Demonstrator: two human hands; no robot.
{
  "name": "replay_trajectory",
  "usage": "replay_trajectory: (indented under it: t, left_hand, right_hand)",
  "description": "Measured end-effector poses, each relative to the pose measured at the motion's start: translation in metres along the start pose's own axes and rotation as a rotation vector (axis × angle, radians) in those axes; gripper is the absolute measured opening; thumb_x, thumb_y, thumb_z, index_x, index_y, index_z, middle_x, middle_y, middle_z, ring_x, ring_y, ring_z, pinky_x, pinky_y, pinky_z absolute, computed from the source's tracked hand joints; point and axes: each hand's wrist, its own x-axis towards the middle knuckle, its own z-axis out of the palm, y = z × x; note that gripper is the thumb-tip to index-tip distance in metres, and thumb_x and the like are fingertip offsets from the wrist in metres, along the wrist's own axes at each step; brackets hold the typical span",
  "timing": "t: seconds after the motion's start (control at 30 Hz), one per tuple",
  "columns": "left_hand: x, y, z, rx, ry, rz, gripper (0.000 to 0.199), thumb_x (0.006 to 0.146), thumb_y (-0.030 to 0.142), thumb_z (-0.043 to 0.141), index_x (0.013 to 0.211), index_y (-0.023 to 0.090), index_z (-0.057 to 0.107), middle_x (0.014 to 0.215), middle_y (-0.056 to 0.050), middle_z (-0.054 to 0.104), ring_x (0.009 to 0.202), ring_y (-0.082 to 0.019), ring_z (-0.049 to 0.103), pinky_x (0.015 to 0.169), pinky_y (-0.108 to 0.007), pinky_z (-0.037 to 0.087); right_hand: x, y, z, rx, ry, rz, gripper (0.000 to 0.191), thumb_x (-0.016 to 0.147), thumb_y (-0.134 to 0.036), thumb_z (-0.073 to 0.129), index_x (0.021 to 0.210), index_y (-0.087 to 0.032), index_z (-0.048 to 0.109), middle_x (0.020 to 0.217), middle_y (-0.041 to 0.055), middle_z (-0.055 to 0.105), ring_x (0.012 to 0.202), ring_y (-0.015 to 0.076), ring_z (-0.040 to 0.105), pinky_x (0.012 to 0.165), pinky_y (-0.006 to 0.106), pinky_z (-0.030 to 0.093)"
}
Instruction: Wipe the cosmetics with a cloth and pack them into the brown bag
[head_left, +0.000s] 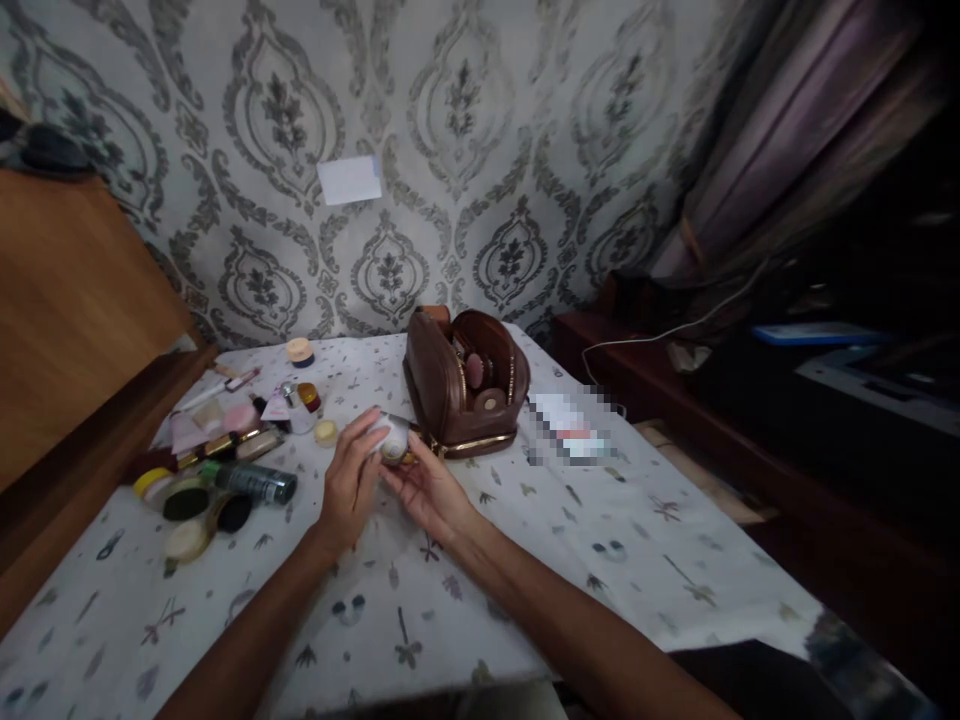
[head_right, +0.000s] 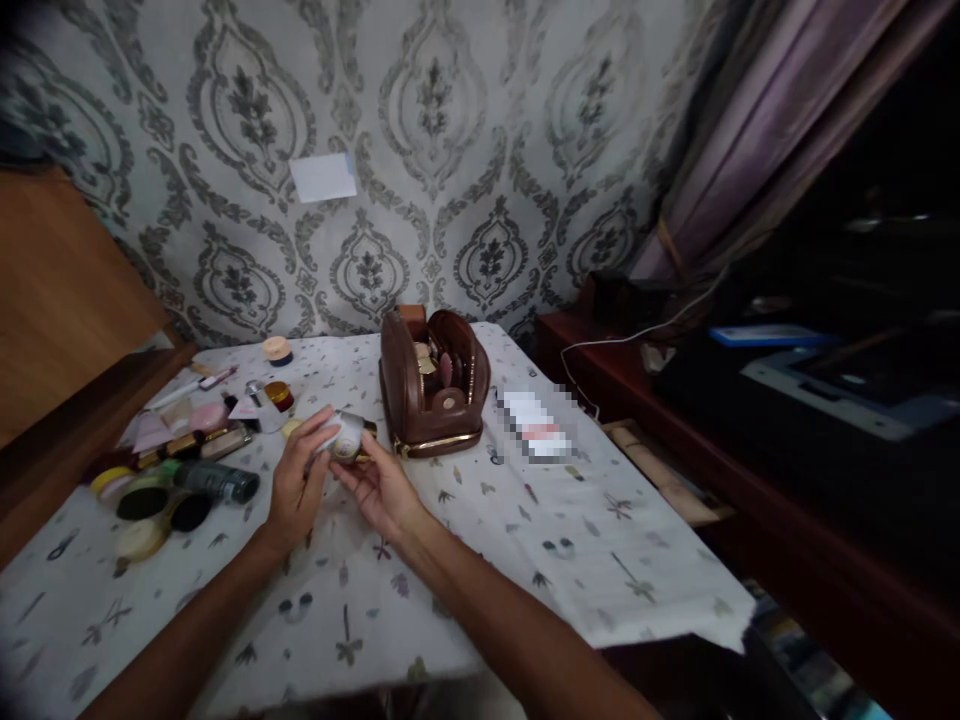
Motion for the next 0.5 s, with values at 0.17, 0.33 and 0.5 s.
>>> replay_trajectory:
  t: [0.17,0.33,0.5]
  left_hand:
    - [-0.005,0.002,0.002,0.071,0.021,0.119,0.033,0.095,0.018,0.047,0.125,0.028,0.053,0.146,-0.009,0.046,0.136,-0.025,0.043,0.11,-0.047,0.037]
    - [-0.003,0.012,0.003,-0.07,0.154,-0.199,0.042,0.095,0.037,0.047,0.135,0.025,0.048,0.141,-0.009,0.051,0.131,-0.024,0.047,0.112,-0.039,0.035]
    - [-0.011,-0.003,0.003,-0.204,0.066,-0.501,0.052,0.094,0.05,0.04,0.14,0.027,0.046,0.132,-0.008,0.061,0.122,-0.027,0.056,0.1,-0.038,0.048]
  right_hand:
    - [-0.002,-0.007,-0.002,0.1,-0.134,0.156,0.044,0.08,-0.052,0.069,0.1,-0.014,0.066,0.082,0.0046,0.072,0.073,0.0131,0.066,0.069,0.023,0.055]
    - [-0.004,-0.013,-0.001,-0.031,-0.23,0.071,0.041,0.073,-0.054,0.075,0.093,-0.02,0.065,0.078,-0.0006,0.067,0.068,0.011,0.059,0.057,0.02,0.047]
    - [-0.013,-0.034,0.014,-0.588,-0.261,-0.346,0.048,0.061,-0.046,0.084,0.098,-0.022,0.065,0.089,-0.0006,0.061,0.079,0.0134,0.056,0.063,0.022,0.045]
